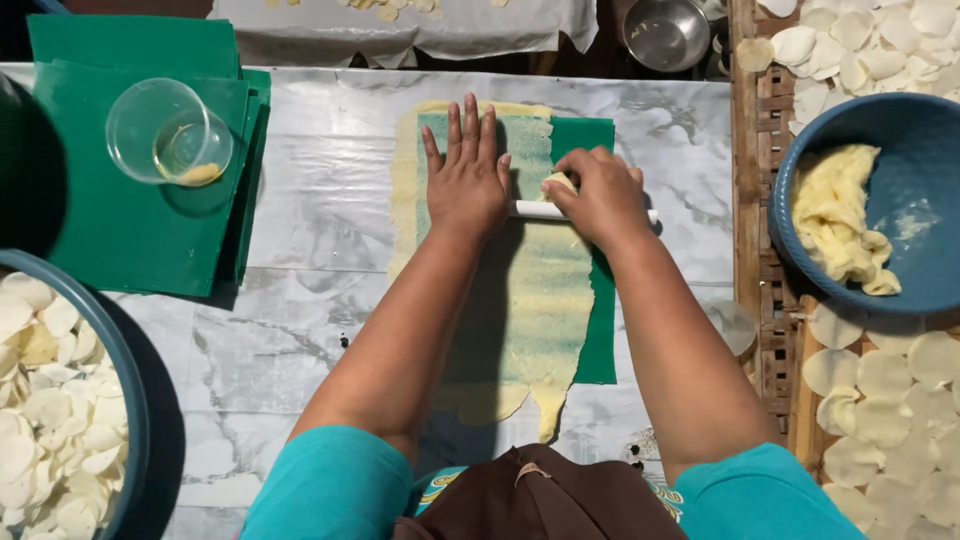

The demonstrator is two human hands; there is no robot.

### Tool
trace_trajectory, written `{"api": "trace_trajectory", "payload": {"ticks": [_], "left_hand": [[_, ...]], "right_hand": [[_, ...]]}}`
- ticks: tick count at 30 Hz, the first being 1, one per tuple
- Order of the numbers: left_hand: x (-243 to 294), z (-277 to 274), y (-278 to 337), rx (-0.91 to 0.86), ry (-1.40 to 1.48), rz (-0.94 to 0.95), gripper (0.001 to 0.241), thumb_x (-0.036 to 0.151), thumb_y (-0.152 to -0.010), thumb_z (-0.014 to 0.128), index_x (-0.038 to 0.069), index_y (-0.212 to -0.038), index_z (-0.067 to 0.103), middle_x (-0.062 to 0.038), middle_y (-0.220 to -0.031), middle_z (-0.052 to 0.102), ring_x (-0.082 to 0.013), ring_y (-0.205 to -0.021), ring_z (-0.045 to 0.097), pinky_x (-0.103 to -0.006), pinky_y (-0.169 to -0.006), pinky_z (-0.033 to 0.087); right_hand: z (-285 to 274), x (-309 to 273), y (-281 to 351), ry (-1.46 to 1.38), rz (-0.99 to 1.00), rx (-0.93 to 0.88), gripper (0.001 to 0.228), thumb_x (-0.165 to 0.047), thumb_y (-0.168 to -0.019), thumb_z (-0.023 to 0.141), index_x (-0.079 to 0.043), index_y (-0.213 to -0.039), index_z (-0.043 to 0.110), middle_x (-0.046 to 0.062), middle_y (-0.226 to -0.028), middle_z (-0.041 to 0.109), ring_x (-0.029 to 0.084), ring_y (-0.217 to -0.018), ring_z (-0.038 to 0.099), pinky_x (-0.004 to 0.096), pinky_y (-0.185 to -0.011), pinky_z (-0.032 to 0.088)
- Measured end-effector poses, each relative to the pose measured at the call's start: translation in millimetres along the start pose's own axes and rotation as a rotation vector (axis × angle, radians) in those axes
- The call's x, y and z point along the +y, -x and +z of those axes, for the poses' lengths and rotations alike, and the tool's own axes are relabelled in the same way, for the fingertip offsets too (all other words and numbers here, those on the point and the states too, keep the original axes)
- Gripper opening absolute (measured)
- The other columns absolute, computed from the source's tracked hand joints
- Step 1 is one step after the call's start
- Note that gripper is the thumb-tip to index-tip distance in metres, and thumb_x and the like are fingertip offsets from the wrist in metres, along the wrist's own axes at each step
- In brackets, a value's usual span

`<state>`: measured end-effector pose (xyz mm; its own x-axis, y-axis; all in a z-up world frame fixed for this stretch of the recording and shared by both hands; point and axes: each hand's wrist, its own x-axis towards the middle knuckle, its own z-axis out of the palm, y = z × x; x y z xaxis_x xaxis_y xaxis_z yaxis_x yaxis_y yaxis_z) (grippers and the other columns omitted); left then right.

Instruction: Rolling out pieces of dough on a green mat using a plastic roller in a bakery.

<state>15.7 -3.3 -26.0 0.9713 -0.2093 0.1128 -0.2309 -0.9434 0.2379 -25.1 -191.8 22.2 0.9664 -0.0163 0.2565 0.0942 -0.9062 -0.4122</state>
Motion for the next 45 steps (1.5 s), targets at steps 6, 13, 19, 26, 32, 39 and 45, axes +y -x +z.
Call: {"api": "trace_trajectory", "payload": {"ticks": [6, 13, 19, 26, 32, 39, 45], "left_hand": [[1.9, 4.9, 9.2, 0.058, 0.028, -0.011, 0.068, 0.039, -0.105, 0.039, 0.007, -0.164, 0.026, -0.012, -0.172, 0.010, -0.0292, -0.159, 0.003, -0.0604, -0.124, -0.006], [-2.4, 0.9, 2.5, 0.028, 0.070, -0.007, 0.070, 0.047, -0.108, 0.033, 0.006, -0.164, 0.024, -0.012, -0.172, 0.010, -0.0283, -0.159, 0.003, -0.0599, -0.125, -0.004], [0.6, -15.7, -13.3, 0.102, 0.114, -0.013, 0.069, 0.045, -0.107, 0.032, 0.005, -0.163, 0.028, -0.014, -0.172, 0.012, -0.0289, -0.159, 0.005, -0.0618, -0.123, -0.006], [7.2, -22.6, -3.5, -0.160, 0.066, -0.074, 0.068, 0.049, -0.110, 0.019, 0.014, -0.168, 0.013, -0.010, -0.175, -0.002, -0.0285, -0.161, -0.007, -0.0594, -0.127, -0.014], [1.8, -16.3, -31.4, -0.164, 0.044, -0.064, 0.068, 0.050, -0.110, 0.020, 0.015, -0.168, 0.011, -0.009, -0.175, -0.002, -0.0281, -0.161, -0.008, -0.0594, -0.127, -0.014], [6.2, -29.0, 21.0, -0.127, 0.061, 0.050, 0.066, 0.046, -0.111, 0.022, 0.015, -0.168, 0.013, -0.007, -0.175, -0.002, -0.0270, -0.161, -0.005, -0.0574, -0.128, -0.011], [6.0, -25.3, 46.7, -0.167, 0.089, 0.063, 0.066, 0.045, -0.110, 0.025, 0.013, -0.167, 0.015, -0.009, -0.175, 0.003, -0.0305, -0.160, -0.001, -0.0560, -0.127, -0.006]], "right_hand": [[12.2, 6.5, 8.9, -0.186, 0.190, -0.039, 0.036, -0.032, -0.088, 0.085, -0.011, -0.100, 0.058, -0.001, -0.076, 0.060, 0.021, -0.067, 0.059, 0.039, -0.065, 0.047], [-30.6, 17.5, 48.8, 0.193, -0.026, -0.171, 0.028, -0.020, -0.083, 0.072, -0.012, -0.108, 0.063, 0.009, -0.106, 0.062, 0.033, -0.098, 0.057, 0.048, -0.090, 0.039], [-40.3, 11.6, 43.5, 0.313, -0.202, 0.009, 0.027, 0.002, -0.079, 0.063, -0.011, -0.100, 0.055, 0.008, -0.095, 0.056, 0.030, -0.091, 0.055, 0.041, -0.087, 0.037], [-25.3, 20.1, 35.8, 0.181, -0.105, -0.132, 0.063, -0.037, -0.103, 0.054, 0.004, -0.151, 0.049, 0.029, -0.159, 0.043, 0.041, -0.145, 0.041, 0.052, -0.115, 0.030], [28.1, 48.8, 1.5, 0.349, 0.086, -0.153, 0.076, -0.062, -0.111, 0.025, -0.005, -0.159, 0.038, 0.019, -0.165, 0.036, 0.032, -0.154, 0.028, 0.054, -0.120, 0.018], [11.7, 34.3, 51.4, 0.297, -0.025, -0.045, 0.068, -0.047, -0.111, 0.037, 0.005, -0.156, 0.040, 0.028, -0.162, 0.036, 0.039, -0.148, 0.037, 0.053, -0.116, 0.026], [18.4, 35.9, 76.8, 0.290, -0.118, 0.078, 0.075, -0.048, -0.108, 0.046, 0.006, -0.158, 0.033, 0.027, -0.164, 0.032, 0.041, -0.148, 0.036, 0.055, -0.120, 0.023]]}}
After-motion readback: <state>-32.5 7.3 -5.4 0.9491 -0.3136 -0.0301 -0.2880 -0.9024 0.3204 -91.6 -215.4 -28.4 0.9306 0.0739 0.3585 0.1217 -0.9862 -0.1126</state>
